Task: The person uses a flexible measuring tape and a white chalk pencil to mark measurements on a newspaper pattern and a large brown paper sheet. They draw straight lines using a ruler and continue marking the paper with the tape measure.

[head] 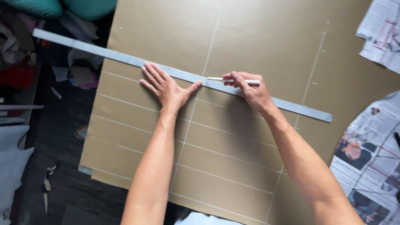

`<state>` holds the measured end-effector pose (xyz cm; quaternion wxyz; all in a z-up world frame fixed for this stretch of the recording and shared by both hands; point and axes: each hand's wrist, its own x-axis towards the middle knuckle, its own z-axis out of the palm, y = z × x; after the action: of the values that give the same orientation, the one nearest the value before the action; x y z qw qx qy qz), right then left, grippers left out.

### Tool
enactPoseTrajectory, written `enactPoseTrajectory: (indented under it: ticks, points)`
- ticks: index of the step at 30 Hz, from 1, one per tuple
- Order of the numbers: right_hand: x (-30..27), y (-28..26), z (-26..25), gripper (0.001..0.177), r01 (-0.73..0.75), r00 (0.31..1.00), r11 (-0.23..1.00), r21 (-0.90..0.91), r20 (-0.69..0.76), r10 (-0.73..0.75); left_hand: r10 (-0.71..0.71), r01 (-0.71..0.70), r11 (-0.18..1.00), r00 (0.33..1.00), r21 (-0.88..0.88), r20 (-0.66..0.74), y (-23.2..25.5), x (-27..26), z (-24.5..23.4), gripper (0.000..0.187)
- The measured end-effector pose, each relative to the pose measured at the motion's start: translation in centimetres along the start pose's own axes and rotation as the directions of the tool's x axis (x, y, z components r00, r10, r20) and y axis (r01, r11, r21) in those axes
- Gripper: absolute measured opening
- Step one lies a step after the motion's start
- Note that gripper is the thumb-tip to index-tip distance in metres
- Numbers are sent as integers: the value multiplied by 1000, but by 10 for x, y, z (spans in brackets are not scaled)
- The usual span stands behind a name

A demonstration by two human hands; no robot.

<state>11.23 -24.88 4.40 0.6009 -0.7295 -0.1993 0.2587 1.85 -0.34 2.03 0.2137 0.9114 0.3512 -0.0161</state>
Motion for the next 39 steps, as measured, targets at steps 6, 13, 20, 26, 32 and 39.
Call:
enactPoseTrajectory:
  ticks: [6,13,20,26,32,39]
  points:
    - [17,-3,6,31,-60,998,998,-29,0,60,36,-41,998,995,-46,-93,-6,1,9,170]
    - [33,-22,24,29,-135,990,986,-99,15,137,1,-5,999,996,-43,-86,-6,2,5,170]
    - [169,-32,167,33,81,972,994,-78,225,-61,-41,35,996,997,-85,-71,-9,2,19,166]
    - [230,-39,262,36,46,976,996,75,209,-61,65,118,903,912,412,-404,-10,4,40,146]
    - [121,-23,91,33,-115,973,990,-83,193,129,24,-31,990,998,-136,-55,-14,-1,20,165]
    - [-96,-56,-152,30,-477,878,744,-468,-236,415,2,-3,999,1000,-45,-23,-1,-3,-5,168]
